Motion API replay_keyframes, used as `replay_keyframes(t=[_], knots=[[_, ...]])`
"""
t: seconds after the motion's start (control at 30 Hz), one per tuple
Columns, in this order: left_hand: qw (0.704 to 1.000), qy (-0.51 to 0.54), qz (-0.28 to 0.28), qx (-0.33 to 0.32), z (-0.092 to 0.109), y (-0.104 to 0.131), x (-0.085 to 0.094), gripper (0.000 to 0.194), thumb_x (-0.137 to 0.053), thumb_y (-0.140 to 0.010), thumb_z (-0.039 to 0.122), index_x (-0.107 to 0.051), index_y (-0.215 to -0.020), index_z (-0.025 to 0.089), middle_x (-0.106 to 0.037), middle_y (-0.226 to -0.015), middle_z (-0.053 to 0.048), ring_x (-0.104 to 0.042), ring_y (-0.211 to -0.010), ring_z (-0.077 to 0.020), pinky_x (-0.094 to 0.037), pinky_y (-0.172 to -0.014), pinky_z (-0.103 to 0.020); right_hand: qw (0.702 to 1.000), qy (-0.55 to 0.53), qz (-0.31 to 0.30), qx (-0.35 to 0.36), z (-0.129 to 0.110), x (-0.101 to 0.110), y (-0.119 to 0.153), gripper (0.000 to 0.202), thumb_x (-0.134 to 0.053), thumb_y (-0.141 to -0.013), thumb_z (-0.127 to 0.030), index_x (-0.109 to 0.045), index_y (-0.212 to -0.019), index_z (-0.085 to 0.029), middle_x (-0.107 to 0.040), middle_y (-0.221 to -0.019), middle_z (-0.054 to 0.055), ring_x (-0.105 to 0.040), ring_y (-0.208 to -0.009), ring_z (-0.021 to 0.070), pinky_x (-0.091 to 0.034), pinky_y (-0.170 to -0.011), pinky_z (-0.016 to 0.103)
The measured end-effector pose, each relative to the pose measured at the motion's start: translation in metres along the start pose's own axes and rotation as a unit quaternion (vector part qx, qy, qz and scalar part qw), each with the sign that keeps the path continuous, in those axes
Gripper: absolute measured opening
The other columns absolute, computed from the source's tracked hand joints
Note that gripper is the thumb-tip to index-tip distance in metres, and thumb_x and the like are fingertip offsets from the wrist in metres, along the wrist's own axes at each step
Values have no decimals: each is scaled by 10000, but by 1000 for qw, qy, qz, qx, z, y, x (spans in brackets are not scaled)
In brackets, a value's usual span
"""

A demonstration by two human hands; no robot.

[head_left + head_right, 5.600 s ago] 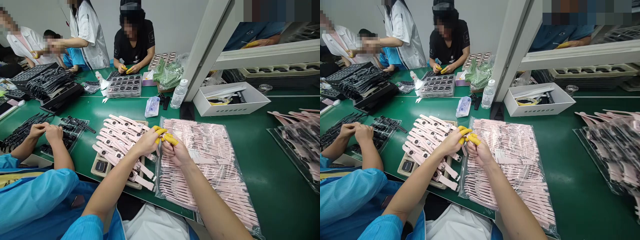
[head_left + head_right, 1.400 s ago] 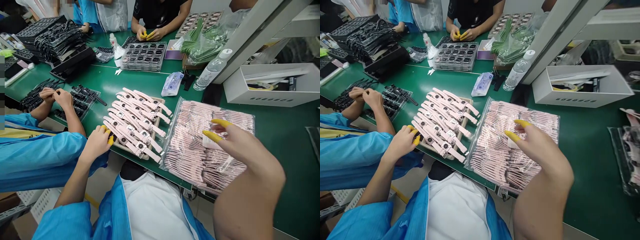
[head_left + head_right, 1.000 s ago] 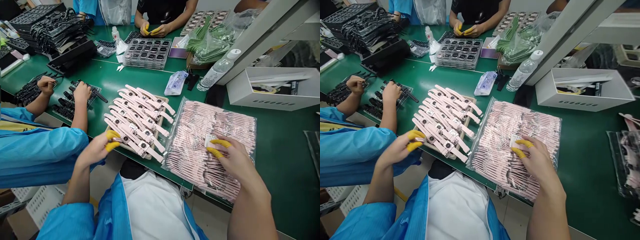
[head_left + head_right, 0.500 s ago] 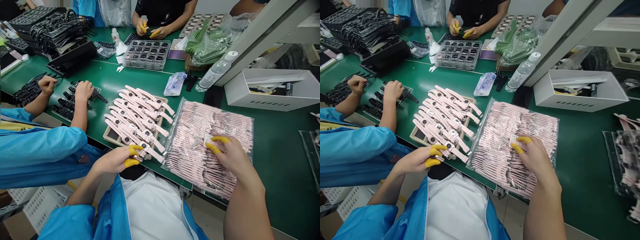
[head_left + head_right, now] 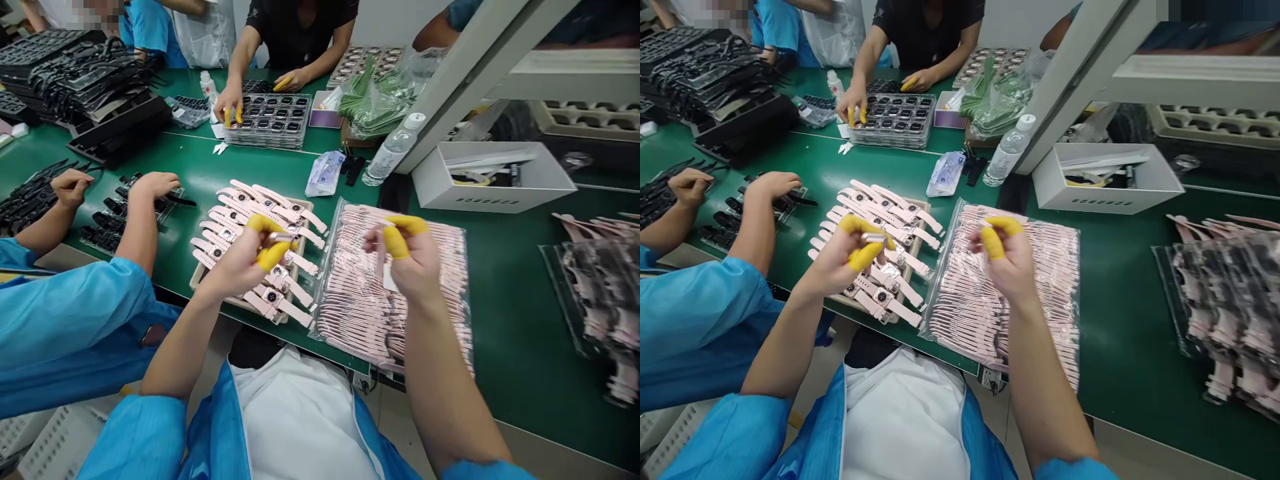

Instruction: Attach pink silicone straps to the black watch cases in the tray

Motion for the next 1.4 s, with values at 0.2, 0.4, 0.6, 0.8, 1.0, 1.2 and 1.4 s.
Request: replay_keyframes(t=[0.2, 0.4, 0.6, 0.8, 1.0, 1.2, 1.4], knots=[[988, -120, -31, -91, -46, -113, -42, 265, -524, -1001, 192, -477, -1261, 176, -642, -1187, -120, -670, -1088, -205, -568, -1004, -390, 967, -220, -65, -110, 39, -72, -13, 395, -748, -846, -601, -618, -922, -237, -645, -657, -26, -451, -456, 98, -370, -435, 231], [963, -226, -60, -135, -85, -122, -63, 434, -482, -919, 83, -538, -1339, 179, -605, -1280, -131, -616, -1213, -254, -527, -1079, -437, 924, -298, -114, -212, 69, -76, 0, 397, -642, -878, -599, -655, -804, -209, -653, -705, 34, -475, -527, 133, -435, -494, 288], [943, -262, -63, -195, -66, -114, -63, 574, -451, -843, 0, -552, -1378, 181, -613, -1311, -128, -601, -1247, -246, -521, -1079, -424, 920, -310, -97, -218, 64, -71, 0, 379, -754, -824, -572, -672, -880, -206, -684, -740, 27, -570, -593, 146, -472, -546, 288], [924, -282, -103, -235, -64, -110, -72, 676, -427, -793, -38, -539, -1412, 208, -621, -1344, -115, -604, -1264, -234, -530, -1079, -432, 942, -264, -124, -169, 55, -72, 3, 338, -774, -866, -521, -587, -903, -241, -628, -633, -45, -473, -471, 103, -325, -437, 226], [925, -286, -115, -222, -64, -107, -73, 659, -422, -791, -24, -554, -1397, 200, -625, -1347, -116, -598, -1273, -238, -530, -1080, -433, 947, -250, -108, -168, 53, -69, 0, 359, -795, -842, -517, -597, -859, -217, -636, -629, -31, -467, -470, 90, -346, -466, 237], [933, -287, -93, -196, -63, -106, -69, 540, -434, -887, 36, -580, -1380, 202, -645, -1323, -119, -621, -1232, -246, -532, -1070, -431, 940, -271, -75, -192, 54, -70, 0, 385, -832, -791, -505, -581, -853, -220, -624, -618, -34, -455, -464, 89, -346, -452, 234], [940, -279, -61, -184, -63, -107, -62, 450, -444, -959, 85, -575, -1374, 200, -649, -1317, -124, -619, -1237, -239, -519, -1081, -417, 935, -297, -40, -192, 55, -65, -3, 396, -852, -766, -502, -585, -858, -224, -598, -589, -56, -416, -440, 79, -324, -438, 221]])
Point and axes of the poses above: each hand's wrist, its own y-axis away from the middle knuckle, its own x-axis out of the back of the hand, z = x × y, the point moved 7 cm from there along -y, towards the middle knuckle
